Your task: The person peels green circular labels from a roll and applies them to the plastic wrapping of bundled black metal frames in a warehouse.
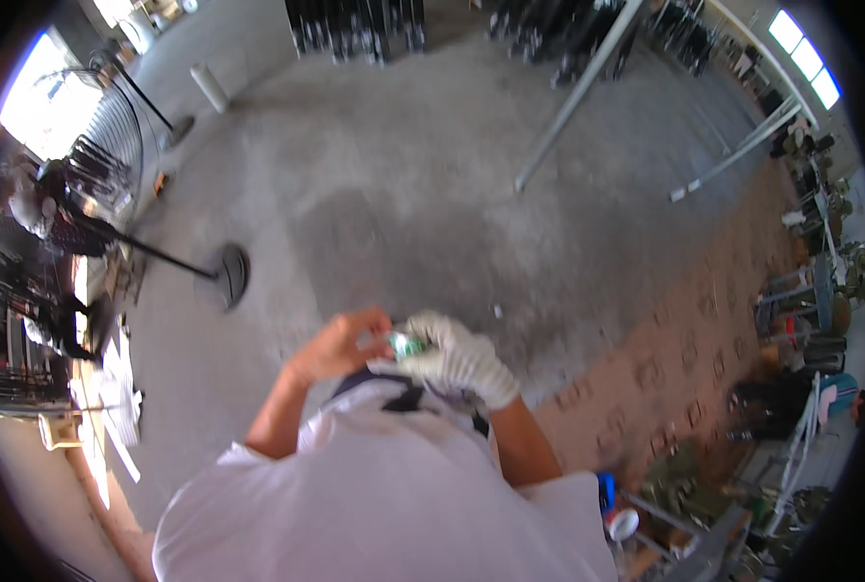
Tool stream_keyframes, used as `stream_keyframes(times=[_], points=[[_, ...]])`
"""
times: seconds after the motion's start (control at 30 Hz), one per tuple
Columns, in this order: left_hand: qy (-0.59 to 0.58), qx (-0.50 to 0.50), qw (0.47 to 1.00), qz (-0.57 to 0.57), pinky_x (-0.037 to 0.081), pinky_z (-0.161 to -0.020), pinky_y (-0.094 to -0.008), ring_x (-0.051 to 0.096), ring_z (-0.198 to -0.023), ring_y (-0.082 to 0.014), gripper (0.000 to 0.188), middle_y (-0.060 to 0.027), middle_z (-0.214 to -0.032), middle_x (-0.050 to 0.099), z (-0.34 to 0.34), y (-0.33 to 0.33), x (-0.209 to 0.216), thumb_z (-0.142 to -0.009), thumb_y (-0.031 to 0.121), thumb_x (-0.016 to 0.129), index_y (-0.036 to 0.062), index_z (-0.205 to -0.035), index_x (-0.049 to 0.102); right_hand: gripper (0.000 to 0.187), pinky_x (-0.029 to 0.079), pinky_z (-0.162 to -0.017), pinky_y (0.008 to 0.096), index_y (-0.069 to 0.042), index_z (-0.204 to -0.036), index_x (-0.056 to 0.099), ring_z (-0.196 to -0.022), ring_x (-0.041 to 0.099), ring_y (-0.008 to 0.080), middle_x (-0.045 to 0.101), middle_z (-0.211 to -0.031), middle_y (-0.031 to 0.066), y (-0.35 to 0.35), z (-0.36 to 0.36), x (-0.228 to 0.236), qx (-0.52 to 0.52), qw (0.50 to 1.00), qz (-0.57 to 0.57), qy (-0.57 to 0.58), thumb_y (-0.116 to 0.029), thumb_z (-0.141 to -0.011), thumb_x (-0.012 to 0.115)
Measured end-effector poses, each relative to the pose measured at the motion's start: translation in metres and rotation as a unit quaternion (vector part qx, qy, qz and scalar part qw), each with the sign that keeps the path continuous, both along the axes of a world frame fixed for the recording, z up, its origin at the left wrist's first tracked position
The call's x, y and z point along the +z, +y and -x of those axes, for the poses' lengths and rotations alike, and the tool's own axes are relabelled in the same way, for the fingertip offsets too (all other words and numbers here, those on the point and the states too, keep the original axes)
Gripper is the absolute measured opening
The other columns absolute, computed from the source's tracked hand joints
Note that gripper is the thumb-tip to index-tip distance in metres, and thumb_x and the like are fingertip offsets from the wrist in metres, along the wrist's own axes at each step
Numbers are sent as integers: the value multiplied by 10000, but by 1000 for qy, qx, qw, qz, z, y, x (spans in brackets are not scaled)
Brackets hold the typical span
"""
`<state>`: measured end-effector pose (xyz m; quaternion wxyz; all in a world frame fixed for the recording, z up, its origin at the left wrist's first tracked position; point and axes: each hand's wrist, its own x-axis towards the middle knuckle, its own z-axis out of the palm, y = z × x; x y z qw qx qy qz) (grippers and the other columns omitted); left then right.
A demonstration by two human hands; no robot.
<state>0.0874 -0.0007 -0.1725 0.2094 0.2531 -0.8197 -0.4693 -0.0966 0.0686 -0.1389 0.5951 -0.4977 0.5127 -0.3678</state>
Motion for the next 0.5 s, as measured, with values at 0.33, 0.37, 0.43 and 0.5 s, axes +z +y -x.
stream_keyframes(times=[0.33, 0.37, 0.43, 0.5], points=[[-72, 5, 991, -109, 453, -698, -307, 593, -754, -204, 115, -98, -773, 627, -45, -120, 7, -742, 80, 595, -2, -821, 605, 284, 430, -672, 259, -17, -846, 654, -721, 549, 106, 633, -758, 40, -126, -42, -26, 43, 990, -78, 108, -280, -750, 700], [-73, 12, 992, -102, 452, -695, -306, 593, -749, -200, 111, -95, -765, 628, -51, -127, 4, -746, 85, 593, 2, -818, 609, 285, 427, -668, 259, -19, -842, 656, -718, 548, 107, 634, -744, 38, -136, -48, -24, 56, 988, -67, 123, -287, -752, 698], [-104, 44, 988, -101, 452, -689, -303, 594, -739, -196, 115, -89, -758, 628, -63, -140, 4, -741, 86, 598, 11, -826, 614, 286, 420, -644, 260, -42, -851, 663, -671, 529, 87, 608, -679, 29, -155, -57, -44, 73, 993, -20, 95, -310, -757, 688], [-114, 70, 986, -98, 453, -680, -301, 594, -730, -194, 117, -83, -752, 629, -71, -153, 4, -734, 83, 603, 18, -831, 617, 284, 416, -633, 256, -57, -869, 665, -644, 516, 77, 597, -668, 23, -175, -63, -48, 93, 991, -69, 71, -317, -757, 687]])
